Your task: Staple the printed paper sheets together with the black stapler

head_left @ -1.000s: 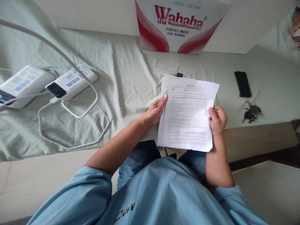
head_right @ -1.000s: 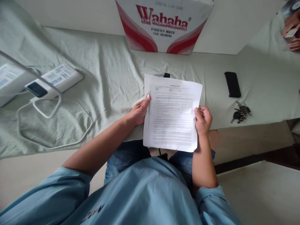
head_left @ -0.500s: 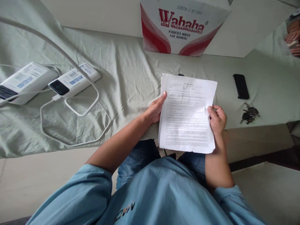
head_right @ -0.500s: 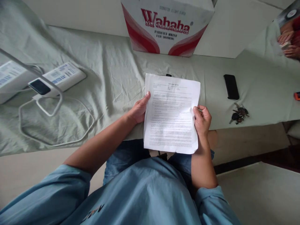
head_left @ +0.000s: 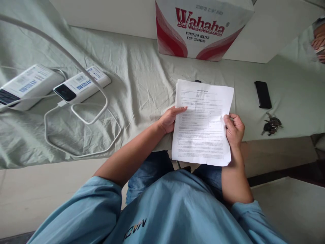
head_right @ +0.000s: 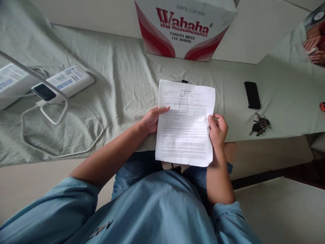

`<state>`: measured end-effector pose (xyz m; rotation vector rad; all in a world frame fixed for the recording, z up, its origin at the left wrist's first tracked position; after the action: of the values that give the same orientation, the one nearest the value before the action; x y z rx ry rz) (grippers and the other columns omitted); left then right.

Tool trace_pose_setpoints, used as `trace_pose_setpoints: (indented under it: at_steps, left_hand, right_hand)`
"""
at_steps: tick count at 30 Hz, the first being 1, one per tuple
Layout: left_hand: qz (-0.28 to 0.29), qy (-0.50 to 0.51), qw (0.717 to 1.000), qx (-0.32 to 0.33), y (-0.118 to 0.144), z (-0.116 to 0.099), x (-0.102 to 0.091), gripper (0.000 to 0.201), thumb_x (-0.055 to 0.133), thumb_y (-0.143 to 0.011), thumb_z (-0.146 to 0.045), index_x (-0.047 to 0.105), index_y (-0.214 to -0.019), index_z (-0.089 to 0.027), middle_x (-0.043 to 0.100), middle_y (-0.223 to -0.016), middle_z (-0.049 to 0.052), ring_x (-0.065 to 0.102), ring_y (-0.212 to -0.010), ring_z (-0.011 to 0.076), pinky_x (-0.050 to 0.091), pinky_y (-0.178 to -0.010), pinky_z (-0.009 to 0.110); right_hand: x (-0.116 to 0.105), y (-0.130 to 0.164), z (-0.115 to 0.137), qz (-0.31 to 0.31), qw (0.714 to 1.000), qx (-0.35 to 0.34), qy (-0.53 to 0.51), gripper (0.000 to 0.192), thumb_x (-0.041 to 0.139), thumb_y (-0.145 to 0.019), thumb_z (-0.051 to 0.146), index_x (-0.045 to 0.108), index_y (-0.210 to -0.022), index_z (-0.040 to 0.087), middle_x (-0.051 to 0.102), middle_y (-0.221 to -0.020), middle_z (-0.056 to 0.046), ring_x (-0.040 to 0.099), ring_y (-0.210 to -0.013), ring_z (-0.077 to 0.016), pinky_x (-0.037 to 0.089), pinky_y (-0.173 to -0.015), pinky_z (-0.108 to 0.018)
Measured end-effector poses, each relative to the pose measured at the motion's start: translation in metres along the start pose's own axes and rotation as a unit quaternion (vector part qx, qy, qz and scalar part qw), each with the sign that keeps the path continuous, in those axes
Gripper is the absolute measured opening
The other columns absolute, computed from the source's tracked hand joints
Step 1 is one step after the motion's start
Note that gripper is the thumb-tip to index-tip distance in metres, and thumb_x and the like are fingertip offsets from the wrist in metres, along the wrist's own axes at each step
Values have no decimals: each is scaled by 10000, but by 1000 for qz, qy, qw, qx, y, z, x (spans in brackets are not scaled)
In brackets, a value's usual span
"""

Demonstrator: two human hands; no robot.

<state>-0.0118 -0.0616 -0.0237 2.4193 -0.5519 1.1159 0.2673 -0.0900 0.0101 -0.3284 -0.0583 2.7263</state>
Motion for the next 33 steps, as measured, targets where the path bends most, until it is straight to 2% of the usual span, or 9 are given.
trace_pose_setpoints:
  at_steps: [6, 10, 14, 17, 20, 24, 28, 30, 33]
  left_hand:
    - [18, -9, 1000, -10, -2, 1, -6, 512, 863, -898, -519, 787, -1299, -211, 890, -1071, 140, 829, -1184, 428, 641, -1107, 611]
    - [23, 4, 1000, -5, -5, 0, -11, 508, 828, -926, -567, 792, -1297, -222, 891, -1061, 126, 820, -1222, 432, 640, -1120, 609]
    - [30, 29, 999, 29, -7, -2, -11, 462, 831, -934, -569, 800, -1239, -224, 888, -1066, 119, 803, -1270, 425, 649, -1121, 579]
    - [29, 40, 998, 45, -6, -3, -6, 453, 838, -928, -586, 797, -1194, -222, 884, -1091, 115, 791, -1302, 417, 659, -1112, 553]
    - [16, 46, 997, 64, -4, -4, -2, 460, 826, -947, -590, 784, -1212, -216, 880, -1138, 111, 782, -1326, 400, 662, -1113, 533]
    - [9, 37, 997, 70, -1, -3, 3, 494, 841, -939, -573, 772, -1278, -220, 879, -1173, 113, 776, -1342, 398, 649, -1141, 530]
    - [4, 33, 995, 98, 3, -12, 7, 610, 916, -853, -450, 751, -1403, -244, 876, -1233, 95, 768, -1363, 401, 616, -1190, 526]
    - [-11, 32, 990, 139, 8, -20, 8, 646, 936, -806, -387, 754, -1414, -267, 871, -1252, 76, 762, -1375, 393, 609, -1186, 516]
    - [-45, -10, 978, 202, 14, -32, 5, 522, 965, -745, -306, 812, -1244, -299, 867, -1189, 25, 767, -1356, 350, 606, -1160, 483]
  right_hand:
    - [2, -1, -2, 8, 1000, -12, 12, 516, 899, -801, 678, 722, -964, 222, 625, -660, 46, 572, -604, -140, 450, -577, -283]
    - [-15, 10, -10, -25, 999, -25, 28, 501, 896, -840, 647, 736, -1081, 237, 752, -905, -9, 698, -803, -175, 567, -751, -319]
    - [-38, 53, -16, -34, 997, -1, -66, 681, 793, -884, 775, 713, -1327, 265, 788, -1364, -120, 761, -1253, -291, 609, -1073, -489]
    - [-39, 98, -13, 20, 991, 16, -132, 890, 744, -808, 924, 714, -1444, 302, 768, -1430, -122, 713, -1383, -373, 564, -1194, -612]
    - [-19, 135, -7, 131, 968, 83, -198, 925, 772, -746, 958, 746, -1431, 336, 807, -1347, -127, 759, -1270, -403, 634, -1105, -641]
    - [11, 146, -9, 119, 971, 127, -163, 662, 849, -874, 684, 735, -1450, 378, 830, -1294, -83, 803, -1130, -361, 711, -920, -623]
    - [-7, 116, -13, -25, 999, -17, -30, 541, 865, -920, 444, 754, -1433, 313, 818, -1352, -63, 730, -1382, -321, 588, -1219, -622]
    - [-35, 93, -8, -52, 993, -94, 46, 492, 910, -878, 405, 803, -1342, 281, 818, -1350, -80, 689, -1457, -332, 514, -1304, -614]
    - [-83, 61, 6, -56, 976, -168, 125, 335, 902, -894, 426, 853, -1194, 284, 851, -1203, -79, 742, -1384, -349, 523, -1295, -604]
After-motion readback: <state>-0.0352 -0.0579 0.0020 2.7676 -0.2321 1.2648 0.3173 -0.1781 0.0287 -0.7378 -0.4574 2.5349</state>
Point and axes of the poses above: each hand's wrist, its own y-axis away from the middle knuckle, its own x-axis out of the palm, z = x × y, the point moved 1 cm from there along -y, towards the middle knuckle
